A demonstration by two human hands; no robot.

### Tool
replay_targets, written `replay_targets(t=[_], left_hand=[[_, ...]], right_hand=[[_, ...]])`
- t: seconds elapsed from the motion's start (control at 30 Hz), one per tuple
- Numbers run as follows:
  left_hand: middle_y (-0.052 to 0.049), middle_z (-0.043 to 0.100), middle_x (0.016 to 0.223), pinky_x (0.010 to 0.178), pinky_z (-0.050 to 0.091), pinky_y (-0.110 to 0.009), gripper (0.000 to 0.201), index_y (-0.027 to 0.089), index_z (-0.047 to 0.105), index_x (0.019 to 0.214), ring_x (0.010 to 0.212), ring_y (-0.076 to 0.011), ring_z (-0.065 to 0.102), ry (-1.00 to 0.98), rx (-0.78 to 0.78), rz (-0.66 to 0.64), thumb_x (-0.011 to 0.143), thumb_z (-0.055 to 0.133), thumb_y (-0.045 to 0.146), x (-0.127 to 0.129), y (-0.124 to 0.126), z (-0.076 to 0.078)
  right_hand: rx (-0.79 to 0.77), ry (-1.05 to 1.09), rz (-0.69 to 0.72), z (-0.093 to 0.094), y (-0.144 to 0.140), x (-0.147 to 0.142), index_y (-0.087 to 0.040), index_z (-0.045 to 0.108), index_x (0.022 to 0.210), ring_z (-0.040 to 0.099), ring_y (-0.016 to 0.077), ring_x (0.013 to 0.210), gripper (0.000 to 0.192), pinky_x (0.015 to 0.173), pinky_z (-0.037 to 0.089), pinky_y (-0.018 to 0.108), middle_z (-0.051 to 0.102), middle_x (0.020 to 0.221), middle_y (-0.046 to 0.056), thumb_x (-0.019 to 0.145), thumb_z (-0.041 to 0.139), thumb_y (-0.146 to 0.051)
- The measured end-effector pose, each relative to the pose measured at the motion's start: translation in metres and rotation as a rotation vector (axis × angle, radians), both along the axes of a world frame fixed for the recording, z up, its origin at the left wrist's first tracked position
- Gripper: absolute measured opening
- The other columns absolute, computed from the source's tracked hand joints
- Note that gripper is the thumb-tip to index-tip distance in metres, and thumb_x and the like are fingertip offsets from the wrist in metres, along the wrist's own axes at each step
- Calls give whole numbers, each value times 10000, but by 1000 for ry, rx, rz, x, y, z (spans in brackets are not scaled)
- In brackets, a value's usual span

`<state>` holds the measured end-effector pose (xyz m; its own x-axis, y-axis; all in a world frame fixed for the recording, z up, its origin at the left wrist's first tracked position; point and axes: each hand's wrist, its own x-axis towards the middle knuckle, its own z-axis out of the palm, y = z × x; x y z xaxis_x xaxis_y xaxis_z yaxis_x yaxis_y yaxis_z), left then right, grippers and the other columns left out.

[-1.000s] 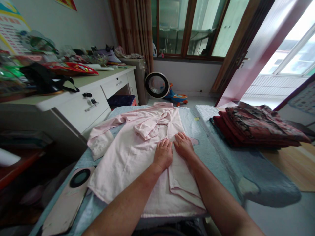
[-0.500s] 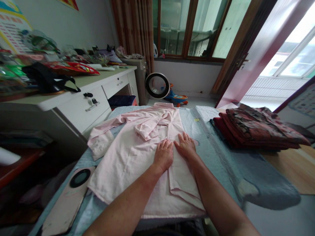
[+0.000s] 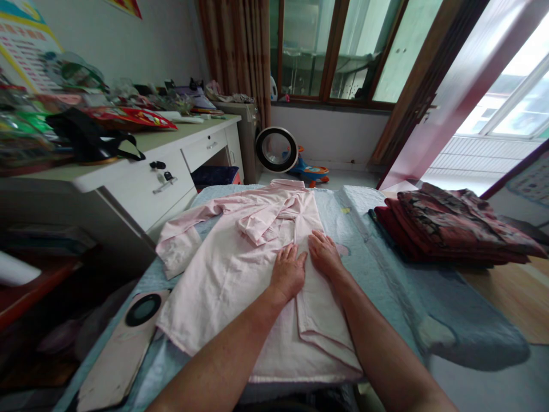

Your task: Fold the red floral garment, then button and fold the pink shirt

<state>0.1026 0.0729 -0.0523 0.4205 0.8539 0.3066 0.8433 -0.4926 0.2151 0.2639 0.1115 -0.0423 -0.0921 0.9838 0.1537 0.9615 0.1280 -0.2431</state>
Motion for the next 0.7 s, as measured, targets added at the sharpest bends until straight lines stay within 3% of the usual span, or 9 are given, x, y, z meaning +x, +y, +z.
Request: replay_targets(t=[0.1, 0.37, 0.7], left_hand=[[-115, 521, 1443, 1139, 337, -496, 373, 227, 594, 1280, 1380, -276, 415, 0, -12, -2, 971, 387, 227, 0, 0, 1], [-119, 527, 1438, 1135, 345, -491, 367, 220, 599, 1272, 1377, -277, 419, -5, -11, 4, 971, 390, 232, 0, -1, 3], [-109, 519, 1444, 1132, 346, -490, 384, 233, 578, 1305, 1375, -268, 415, -24, -7, 5, 968, 394, 240, -1, -1, 1]], right_hand=[[-27, 34, 53, -1, 2, 1, -209, 566, 1308, 426, 175, 1365, 382, 1160, 245, 351, 509, 1466, 66, 970, 391, -242], [8, 11, 45, 2, 2, -2, -200, 568, 1298, 430, 168, 1357, 379, 1141, 269, 309, 524, 1447, 66, 956, 409, -243], [-69, -107, -160, 3, 1, -8, -199, 449, 1432, 298, 260, 1447, 505, 1147, 239, 450, 332, 1576, 124, 972, 384, -396]])
